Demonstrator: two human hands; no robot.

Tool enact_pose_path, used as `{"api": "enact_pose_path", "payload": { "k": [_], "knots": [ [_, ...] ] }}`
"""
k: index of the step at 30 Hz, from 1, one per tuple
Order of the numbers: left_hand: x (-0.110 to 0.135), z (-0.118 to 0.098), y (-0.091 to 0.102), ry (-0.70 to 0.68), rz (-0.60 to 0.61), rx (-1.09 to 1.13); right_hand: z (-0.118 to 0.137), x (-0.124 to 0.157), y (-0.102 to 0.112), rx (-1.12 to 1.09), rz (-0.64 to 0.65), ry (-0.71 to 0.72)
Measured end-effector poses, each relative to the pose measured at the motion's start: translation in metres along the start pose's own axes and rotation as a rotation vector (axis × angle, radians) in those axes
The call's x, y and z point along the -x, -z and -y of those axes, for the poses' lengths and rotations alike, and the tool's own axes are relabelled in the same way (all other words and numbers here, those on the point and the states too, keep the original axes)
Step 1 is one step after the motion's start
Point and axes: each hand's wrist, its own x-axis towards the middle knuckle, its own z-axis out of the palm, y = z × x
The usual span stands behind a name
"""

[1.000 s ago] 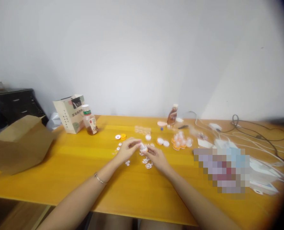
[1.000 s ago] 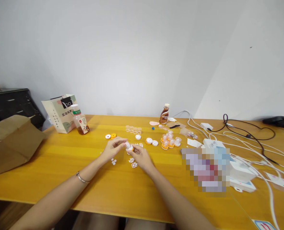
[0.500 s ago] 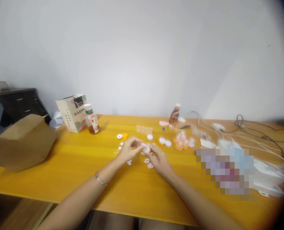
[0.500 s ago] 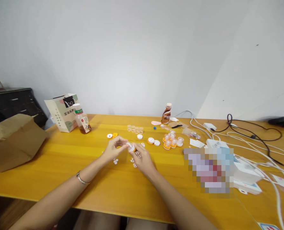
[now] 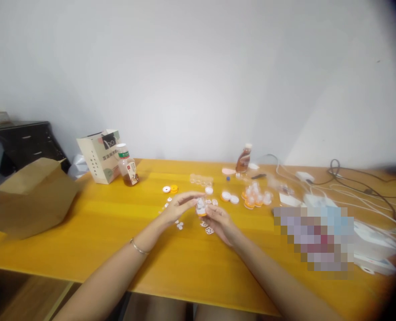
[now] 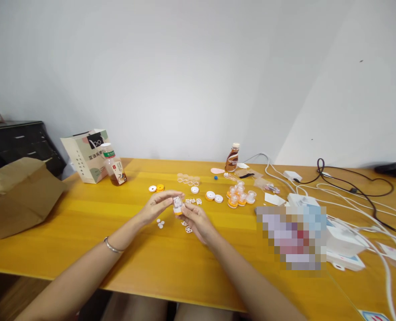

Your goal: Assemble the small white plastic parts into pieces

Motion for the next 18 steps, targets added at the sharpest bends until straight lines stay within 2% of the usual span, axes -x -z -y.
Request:
{"api": "enact_pose_path", "payload": {
  "k": [3, 8, 11, 14, 18],
  "knots": [
    [-0.001, 0.008, -0.003, 0.033, -0.106, -0.005, 0.003, -0.001, -0.002, 0.129, -0.052, 0.058],
    [-0.003, 0.02, -0.01, 0.027, -0.329, -0.164, -0.001, -0.001, -0.007, 0.345, -0.134, 0.165],
    [-0.002, 0.021, -0.012, 0.033, -0.39, -0.194, -0.005, -0.001, -0.007, 0.445, -0.224, 0.221],
    [0.0, 0.018, -0.013, 0.022, -0.31, -0.076, -0.005, -0.001, -0.007, 0.416, -0.219, 0.209],
    [0.001, 0.012, -0.012, 0.07, -0.097, 0.271, -0.004, -0.001, -0.007, 0.13, -0.082, 0.106]
  ]
}}
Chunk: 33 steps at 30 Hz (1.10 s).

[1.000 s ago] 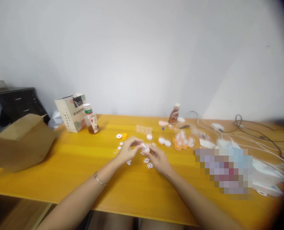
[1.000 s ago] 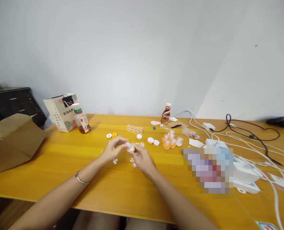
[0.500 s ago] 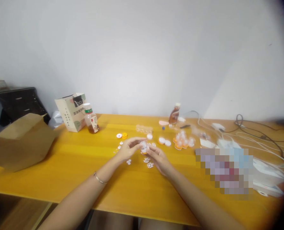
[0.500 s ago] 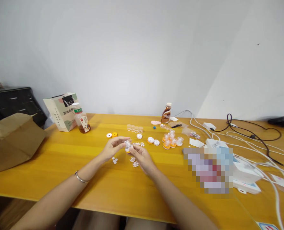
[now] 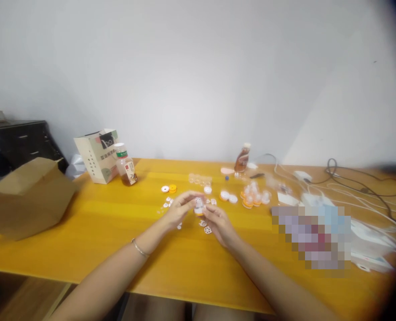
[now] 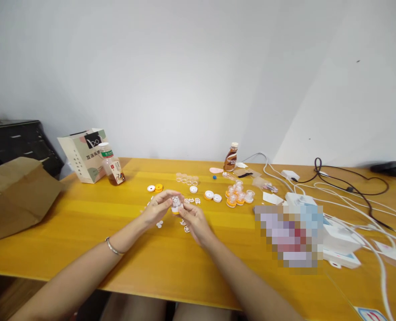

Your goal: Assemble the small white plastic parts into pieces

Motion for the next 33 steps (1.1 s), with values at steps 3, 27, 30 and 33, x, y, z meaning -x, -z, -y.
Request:
{"api": "enact_pose_path", "payload": {
  "k": [3, 27, 30, 33],
  "knots": [
    [0.0, -0.002, -0.001, 0.05, 0.078, 0.119, 0.0, -0.001, -0.001, -0.12, 0.006, -0.04],
    [-0.004, -0.003, 0.009, -0.057, -0.065, -0.279, -0.002, -0.001, 0.006, -0.201, 0.018, -0.154],
    [-0.005, 0.005, 0.008, -0.073, -0.216, -0.316, -0.006, -0.002, 0.003, -0.122, -0.026, -0.09],
    [-0.006, 0.004, 0.008, -0.099, -0.247, -0.339, -0.006, -0.003, 0.003, -0.081, -0.047, -0.06]
  ]
}}
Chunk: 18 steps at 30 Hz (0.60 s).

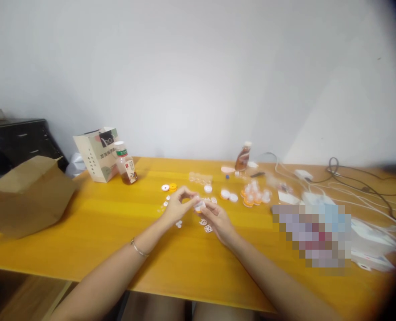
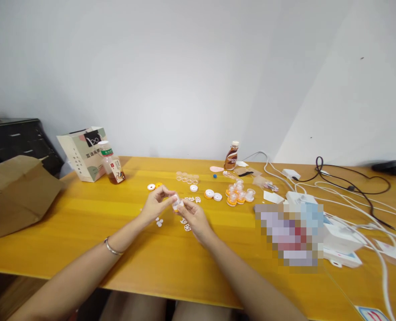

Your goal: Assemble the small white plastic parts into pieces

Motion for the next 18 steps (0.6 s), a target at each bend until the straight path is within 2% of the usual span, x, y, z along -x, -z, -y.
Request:
{"api": "enact_pose_path", "payload": {
  "k": [3, 5, 8, 13, 15, 18],
  "knots": [
    [-0.001, -0.009, 0.004, -0.002, 0.14, 0.082, 0.003, 0.001, 0.001, -0.039, 0.02, -0.029],
    [-0.001, -0.011, 0.005, 0.008, 0.181, 0.13, 0.005, 0.002, 0.001, -0.048, 0.027, -0.04],
    [0.001, -0.006, 0.001, -0.014, 0.083, 0.103, 0.003, 0.002, 0.0, 0.016, -0.019, -0.002],
    [0.004, 0.002, -0.009, -0.07, -0.058, 0.011, -0.001, 0.002, -0.004, 0.153, -0.167, 0.147],
    [0.004, -0.003, -0.008, -0.094, -0.045, -0.004, 0.0, 0.001, -0.004, 0.163, -0.177, 0.167],
    [0.003, -0.012, -0.002, -0.105, 0.098, 0.042, 0.004, 0.001, -0.004, 0.172, -0.127, 0.14]
  ]
}}
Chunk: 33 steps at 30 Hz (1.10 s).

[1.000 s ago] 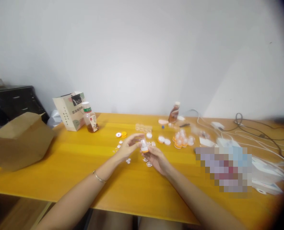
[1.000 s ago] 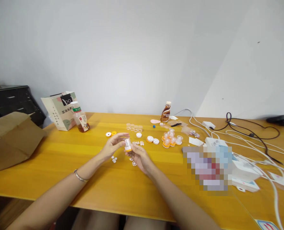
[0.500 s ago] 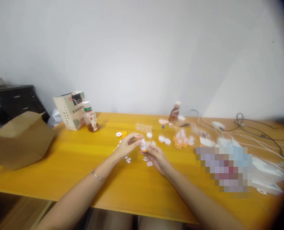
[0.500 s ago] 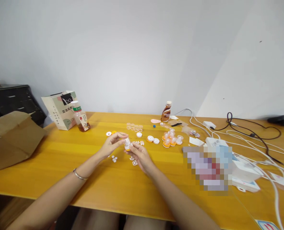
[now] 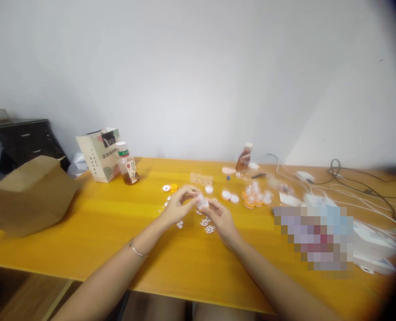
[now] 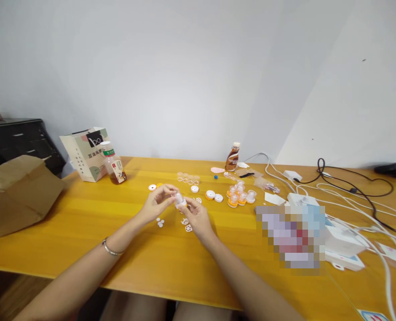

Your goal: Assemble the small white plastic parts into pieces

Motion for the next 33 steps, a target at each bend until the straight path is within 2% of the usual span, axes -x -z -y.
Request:
{"api": "enact_pose_path", "payload": {
  "k": [3, 7, 11, 14, 21, 27, 30, 33],
  "knots": [
    [-0.001, -0.005, 0.004, 0.027, 0.074, 0.049, 0.003, 0.001, 0.0, 0.003, 0.03, -0.005],
    [-0.001, -0.006, 0.003, 0.038, 0.05, -0.06, 0.001, 0.004, -0.004, 0.0, -0.016, 0.048],
    [0.0, -0.004, 0.0, -0.021, -0.008, -0.113, -0.005, 0.007, -0.007, 0.014, -0.076, 0.092],
    [-0.001, -0.001, 0.0, -0.02, 0.001, -0.124, -0.008, 0.006, -0.006, 0.024, -0.093, 0.093],
    [-0.001, 0.004, 0.005, 0.019, 0.087, 0.034, -0.001, 0.005, -0.003, -0.034, 0.001, -0.008],
    [-0.001, -0.001, 0.009, 0.089, 0.189, 0.201, 0.0, 0.007, -0.001, -0.28, 0.213, -0.152],
    [-0.001, -0.003, 0.009, 0.158, 0.216, 0.3, -0.002, 0.005, 0.0, -0.313, 0.211, -0.167],
    [0.0, -0.001, 0.007, 0.179, 0.121, 0.253, -0.002, 0.0, 0.001, -0.249, 0.143, -0.125]
  ]
}}
